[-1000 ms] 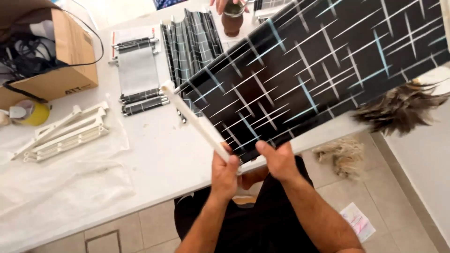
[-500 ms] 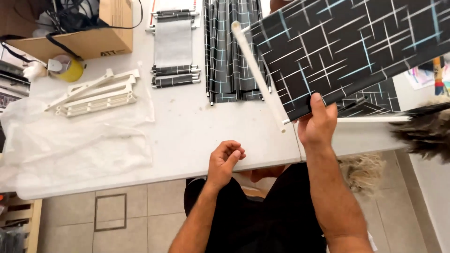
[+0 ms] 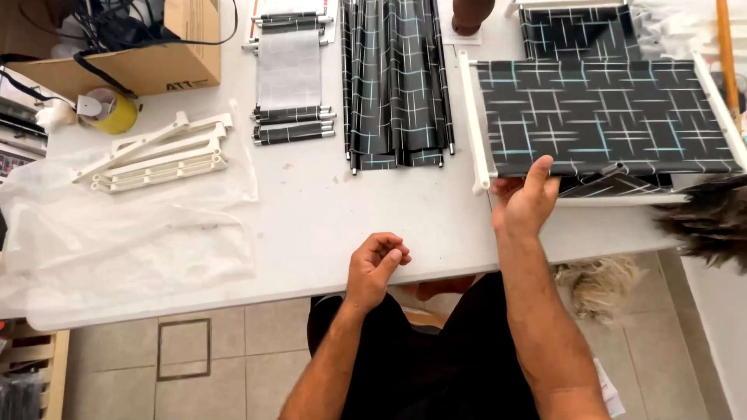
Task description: Assembling a display rack by inserting support poles into fabric shelf sleeves
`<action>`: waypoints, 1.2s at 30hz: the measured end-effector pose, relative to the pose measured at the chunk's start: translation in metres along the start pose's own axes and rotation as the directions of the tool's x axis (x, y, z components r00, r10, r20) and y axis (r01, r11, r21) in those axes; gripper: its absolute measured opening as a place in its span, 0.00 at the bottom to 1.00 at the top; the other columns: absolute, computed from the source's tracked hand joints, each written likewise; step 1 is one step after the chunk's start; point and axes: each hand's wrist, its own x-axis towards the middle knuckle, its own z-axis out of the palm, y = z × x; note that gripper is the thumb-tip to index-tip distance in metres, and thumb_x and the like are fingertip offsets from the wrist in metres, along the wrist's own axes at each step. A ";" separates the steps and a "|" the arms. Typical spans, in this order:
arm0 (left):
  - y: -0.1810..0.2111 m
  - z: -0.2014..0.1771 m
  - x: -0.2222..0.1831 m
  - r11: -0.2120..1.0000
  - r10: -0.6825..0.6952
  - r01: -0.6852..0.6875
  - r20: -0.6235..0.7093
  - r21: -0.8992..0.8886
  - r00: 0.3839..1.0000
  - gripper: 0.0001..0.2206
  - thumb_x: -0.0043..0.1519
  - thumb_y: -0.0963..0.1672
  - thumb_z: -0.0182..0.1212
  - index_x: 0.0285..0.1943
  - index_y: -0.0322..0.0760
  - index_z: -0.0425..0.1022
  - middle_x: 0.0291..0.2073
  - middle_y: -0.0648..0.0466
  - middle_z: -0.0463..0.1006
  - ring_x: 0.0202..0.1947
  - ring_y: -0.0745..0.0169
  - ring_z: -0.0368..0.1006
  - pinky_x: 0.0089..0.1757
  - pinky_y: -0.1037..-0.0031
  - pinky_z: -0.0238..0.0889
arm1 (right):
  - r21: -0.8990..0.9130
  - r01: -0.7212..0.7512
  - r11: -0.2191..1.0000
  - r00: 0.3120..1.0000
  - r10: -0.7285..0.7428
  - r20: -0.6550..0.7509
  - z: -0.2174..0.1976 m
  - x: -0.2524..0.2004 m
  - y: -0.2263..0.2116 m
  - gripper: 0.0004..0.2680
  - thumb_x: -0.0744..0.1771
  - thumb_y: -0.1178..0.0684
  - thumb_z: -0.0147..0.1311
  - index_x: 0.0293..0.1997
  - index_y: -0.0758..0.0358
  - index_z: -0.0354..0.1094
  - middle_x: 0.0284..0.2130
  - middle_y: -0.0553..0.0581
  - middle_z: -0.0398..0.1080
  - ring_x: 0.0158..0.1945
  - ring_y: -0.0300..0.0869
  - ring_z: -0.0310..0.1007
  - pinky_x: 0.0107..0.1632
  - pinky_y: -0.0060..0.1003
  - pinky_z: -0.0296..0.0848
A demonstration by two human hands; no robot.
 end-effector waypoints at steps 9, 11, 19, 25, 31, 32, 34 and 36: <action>-0.003 -0.001 0.003 1.000 0.009 -0.009 -0.011 -0.017 1.000 0.07 0.64 0.38 0.61 0.48 0.27 0.76 0.33 0.43 0.82 0.35 0.56 0.81 0.41 0.66 0.77 | 0.002 -0.243 0.970 0.948 0.237 0.214 -0.009 -0.039 -0.012 0.07 0.73 0.52 0.46 0.57 0.52 0.58 0.50 0.52 0.70 0.40 0.42 0.80 0.42 0.28 0.84; -0.005 -0.001 0.002 0.999 -0.014 0.013 -0.017 -0.031 1.000 0.07 0.64 0.39 0.62 0.49 0.28 0.76 0.34 0.43 0.82 0.35 0.56 0.81 0.40 0.69 0.77 | -0.130 -0.141 0.981 0.937 0.175 0.304 -0.021 -0.042 -0.013 0.08 0.72 0.56 0.48 0.56 0.53 0.56 0.48 0.54 0.72 0.34 0.42 0.79 0.34 0.29 0.81; 0.052 0.051 0.072 0.836 0.122 -0.105 0.006 0.538 0.993 0.15 0.59 0.42 0.68 0.54 0.31 0.77 0.44 0.41 0.81 0.42 0.47 0.81 0.40 0.67 0.77 | -0.574 0.515 0.637 0.670 0.120 0.733 -0.040 -0.045 -0.022 0.05 0.64 0.53 0.65 0.41 0.57 0.76 0.28 0.53 0.79 0.30 0.40 0.78 0.37 0.33 0.77; 0.029 0.092 0.143 0.359 0.044 -0.209 0.207 0.910 0.977 0.29 0.58 0.44 0.67 0.70 0.38 0.65 0.45 0.44 0.78 0.42 0.39 0.80 0.39 0.49 0.75 | -0.461 0.788 0.409 0.508 -0.010 0.861 -0.031 -0.052 -0.020 0.04 0.64 0.50 0.64 0.37 0.52 0.75 0.24 0.49 0.76 0.28 0.41 0.78 0.37 0.34 0.77; -0.002 0.114 0.159 0.252 0.110 -0.268 0.248 0.930 0.962 0.21 0.57 0.46 0.65 0.62 0.46 0.71 0.34 0.53 0.75 0.32 0.45 0.80 0.32 0.54 0.74 | -0.477 0.751 0.456 0.529 0.017 0.849 -0.032 -0.054 -0.022 0.03 0.64 0.51 0.63 0.34 0.55 0.75 0.21 0.51 0.76 0.26 0.43 0.77 0.34 0.36 0.76; -0.001 0.121 0.159 0.270 0.163 -0.306 0.270 0.913 0.949 0.21 0.57 0.48 0.65 0.60 0.47 0.72 0.33 0.57 0.73 0.32 0.49 0.79 0.32 0.56 0.73 | -0.468 0.760 0.451 0.517 0.016 0.856 -0.031 -0.053 -0.023 0.04 0.64 0.51 0.63 0.32 0.55 0.75 0.20 0.52 0.75 0.25 0.44 0.76 0.33 0.36 0.76; -0.002 0.130 0.168 0.251 0.109 -0.350 0.333 0.902 0.937 0.21 0.60 0.51 0.62 0.62 0.48 0.71 0.35 0.57 0.75 0.34 0.53 0.80 0.33 0.56 0.74 | -0.461 0.747 0.480 0.526 -0.002 0.851 -0.032 -0.051 -0.022 0.04 0.64 0.51 0.63 0.32 0.56 0.74 0.20 0.52 0.75 0.26 0.44 0.77 0.33 0.36 0.76; 0.007 0.138 0.176 0.238 0.064 -0.378 0.374 0.895 0.925 0.22 0.63 0.55 0.59 0.63 0.48 0.70 0.37 0.58 0.76 0.36 0.57 0.81 0.34 0.56 0.75 | -0.440 0.742 0.507 0.516 -0.013 0.856 -0.033 -0.052 -0.025 0.04 0.64 0.52 0.63 0.32 0.56 0.73 0.21 0.52 0.75 0.26 0.43 0.77 0.34 0.36 0.77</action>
